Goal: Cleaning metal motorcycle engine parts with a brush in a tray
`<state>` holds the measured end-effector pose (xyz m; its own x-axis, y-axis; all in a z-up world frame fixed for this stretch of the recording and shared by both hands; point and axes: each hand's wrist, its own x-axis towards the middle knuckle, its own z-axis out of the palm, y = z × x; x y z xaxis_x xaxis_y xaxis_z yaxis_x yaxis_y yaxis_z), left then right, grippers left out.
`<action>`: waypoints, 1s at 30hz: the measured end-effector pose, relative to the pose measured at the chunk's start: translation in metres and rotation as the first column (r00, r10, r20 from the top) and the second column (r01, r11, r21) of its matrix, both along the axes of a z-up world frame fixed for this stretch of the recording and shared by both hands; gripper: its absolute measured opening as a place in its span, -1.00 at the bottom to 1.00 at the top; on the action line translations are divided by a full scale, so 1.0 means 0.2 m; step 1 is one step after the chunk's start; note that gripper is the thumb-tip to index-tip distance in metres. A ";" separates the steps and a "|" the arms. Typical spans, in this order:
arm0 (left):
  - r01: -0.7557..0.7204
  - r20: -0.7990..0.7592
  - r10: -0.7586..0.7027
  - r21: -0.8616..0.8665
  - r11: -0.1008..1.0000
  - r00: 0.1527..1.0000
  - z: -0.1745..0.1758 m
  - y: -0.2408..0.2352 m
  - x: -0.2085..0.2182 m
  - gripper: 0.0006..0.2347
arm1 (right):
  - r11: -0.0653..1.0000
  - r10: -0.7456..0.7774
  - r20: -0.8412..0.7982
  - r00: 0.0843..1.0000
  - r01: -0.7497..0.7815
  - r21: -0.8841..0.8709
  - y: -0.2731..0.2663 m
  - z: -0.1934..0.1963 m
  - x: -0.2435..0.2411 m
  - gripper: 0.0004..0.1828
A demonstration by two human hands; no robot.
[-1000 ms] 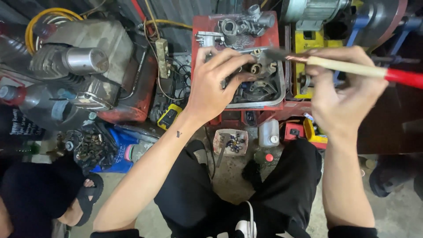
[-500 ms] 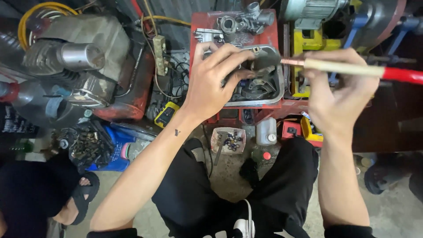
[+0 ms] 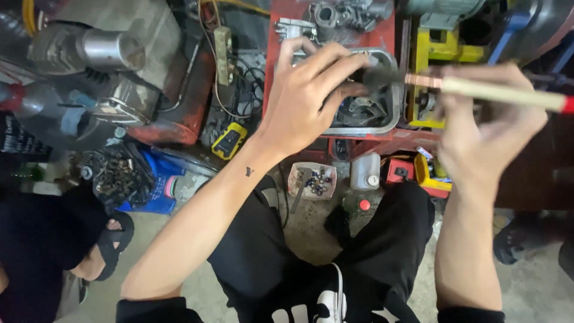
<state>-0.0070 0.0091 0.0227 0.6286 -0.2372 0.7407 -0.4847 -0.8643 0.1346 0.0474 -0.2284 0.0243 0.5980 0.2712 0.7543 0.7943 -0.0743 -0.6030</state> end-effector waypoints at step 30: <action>0.539 -0.898 0.207 0.403 0.740 0.388 -1.69 -0.18 0.09 -0.94 | 0.813 0.540 -0.772 0.336 0.030 0.582 -0.45 -1.06 -0.40 -0.73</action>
